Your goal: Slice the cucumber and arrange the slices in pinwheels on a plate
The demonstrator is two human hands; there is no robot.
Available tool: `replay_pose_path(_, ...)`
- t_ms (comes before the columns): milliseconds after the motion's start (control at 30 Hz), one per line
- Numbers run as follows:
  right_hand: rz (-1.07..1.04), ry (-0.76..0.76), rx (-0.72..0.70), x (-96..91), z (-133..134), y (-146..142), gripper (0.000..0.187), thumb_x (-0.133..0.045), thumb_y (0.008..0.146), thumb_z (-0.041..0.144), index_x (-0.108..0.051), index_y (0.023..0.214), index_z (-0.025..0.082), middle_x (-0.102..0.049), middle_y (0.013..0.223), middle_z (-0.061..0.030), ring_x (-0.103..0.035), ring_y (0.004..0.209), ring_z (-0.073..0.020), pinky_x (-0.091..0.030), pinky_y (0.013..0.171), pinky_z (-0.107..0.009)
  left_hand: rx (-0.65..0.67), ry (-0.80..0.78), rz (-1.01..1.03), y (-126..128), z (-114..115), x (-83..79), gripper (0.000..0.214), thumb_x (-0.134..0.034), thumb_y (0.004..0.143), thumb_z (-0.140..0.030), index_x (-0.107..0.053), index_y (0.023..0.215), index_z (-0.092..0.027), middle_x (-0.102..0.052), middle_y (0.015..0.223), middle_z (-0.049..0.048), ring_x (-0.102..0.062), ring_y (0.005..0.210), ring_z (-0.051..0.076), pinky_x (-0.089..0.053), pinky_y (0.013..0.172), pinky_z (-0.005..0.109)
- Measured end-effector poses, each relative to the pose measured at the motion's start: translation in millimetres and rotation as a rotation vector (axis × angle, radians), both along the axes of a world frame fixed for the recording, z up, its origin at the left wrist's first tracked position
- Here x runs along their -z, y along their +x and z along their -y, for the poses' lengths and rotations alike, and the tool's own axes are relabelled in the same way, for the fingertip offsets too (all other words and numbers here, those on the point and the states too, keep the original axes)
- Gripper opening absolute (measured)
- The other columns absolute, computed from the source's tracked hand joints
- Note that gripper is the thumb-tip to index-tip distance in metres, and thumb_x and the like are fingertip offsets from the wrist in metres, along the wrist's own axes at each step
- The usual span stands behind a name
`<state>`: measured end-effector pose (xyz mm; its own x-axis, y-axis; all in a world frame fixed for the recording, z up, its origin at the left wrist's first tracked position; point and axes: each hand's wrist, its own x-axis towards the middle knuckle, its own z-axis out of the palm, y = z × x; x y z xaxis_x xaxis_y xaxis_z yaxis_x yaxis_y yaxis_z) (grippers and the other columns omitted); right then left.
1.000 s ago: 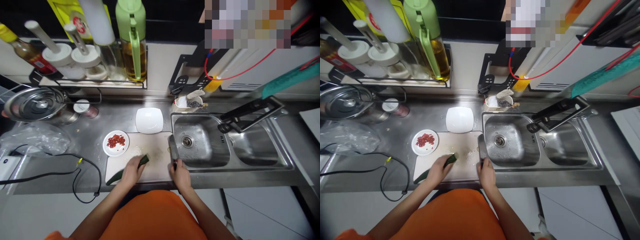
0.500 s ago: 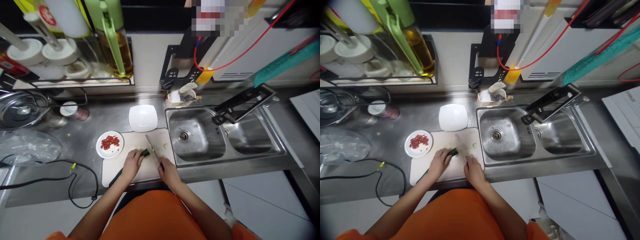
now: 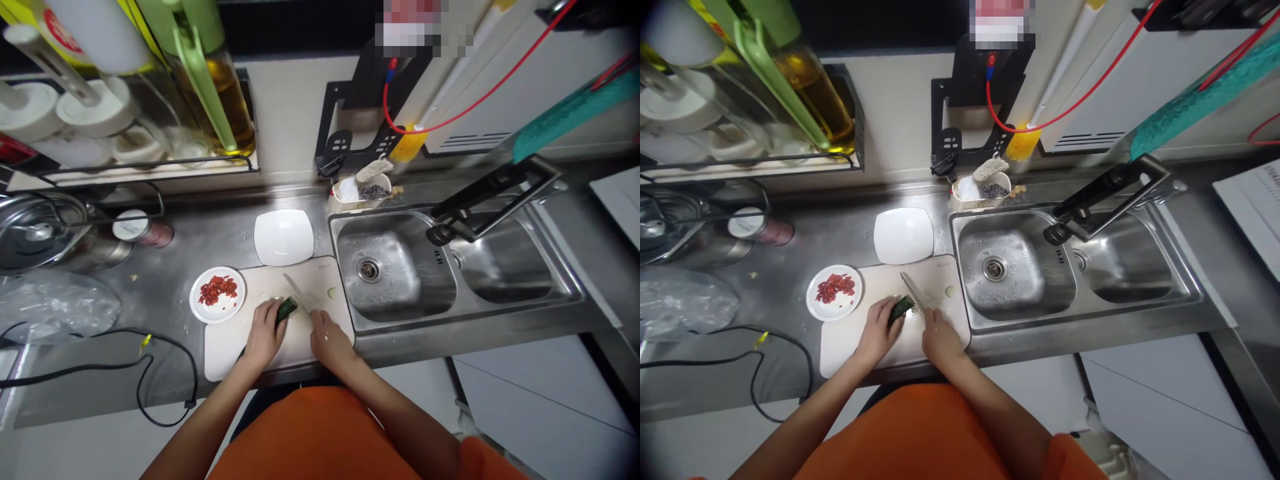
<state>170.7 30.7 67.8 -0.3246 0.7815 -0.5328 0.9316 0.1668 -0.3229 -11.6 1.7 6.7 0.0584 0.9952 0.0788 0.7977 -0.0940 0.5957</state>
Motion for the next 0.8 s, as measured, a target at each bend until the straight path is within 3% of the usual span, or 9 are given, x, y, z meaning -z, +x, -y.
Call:
replay_pose_path(167,0.116,-0.073,-0.015,0.5,-5,-11,0.039,-0.028,0.087,0.005,-0.044,0.120,0.017,-0.061,0.104,-0.0126,-0.063,0.083,-0.0189,-0.042,0.063,-0.026,0.113,0.054,0.068,1,-13,1.7,0.027,-0.049,0.089,-0.026,-0.054,0.114,-0.020,-0.058,0.113,0.0090,-0.053,0.109,0.021,-0.047,0.095,0.041)
replay_pose_path(333,0.117,-0.083,-0.064,-5.3,-13,-9,0.046,-0.027,0.087,0.005,-0.038,0.130,0.017,-0.062,0.103,-0.0115,-0.063,0.089,-0.0195,-0.044,0.067,-0.026,0.138,0.125,0.060,1,-16,8.4,0.026,-0.048,0.089,-0.021,-0.056,0.114,-0.019,-0.063,0.108,0.0085,-0.055,0.107,0.020,-0.048,0.094,0.040)
replay_pose_path(667,0.167,-0.114,-0.112,-40.1,2,0,0.046,-0.030,0.085,0.003,-0.041,0.127,0.019,-0.062,0.098,-0.0092,-0.064,0.079,-0.0199,-0.044,0.062,-0.026,0.152,0.115,0.024,3,-14,4.2,0.026,-0.046,0.090,-0.019,-0.057,0.113,-0.018,-0.063,0.110,0.0086,-0.055,0.107,0.021,-0.046,0.096,0.043)
replay_pose_path(800,0.185,-0.153,-0.127,-46.1,6,0,0.044,-0.030,0.086,0.004,-0.041,0.126,0.019,-0.061,0.097,-0.0098,-0.065,0.078,-0.0203,-0.045,0.060,-0.026,0.151,0.096,0.007,3,-13,4.3,0.024,-0.045,0.090,-0.020,-0.059,0.110,-0.017,-0.063,0.108,0.0085,-0.054,0.107,0.021,-0.045,0.097,0.043)
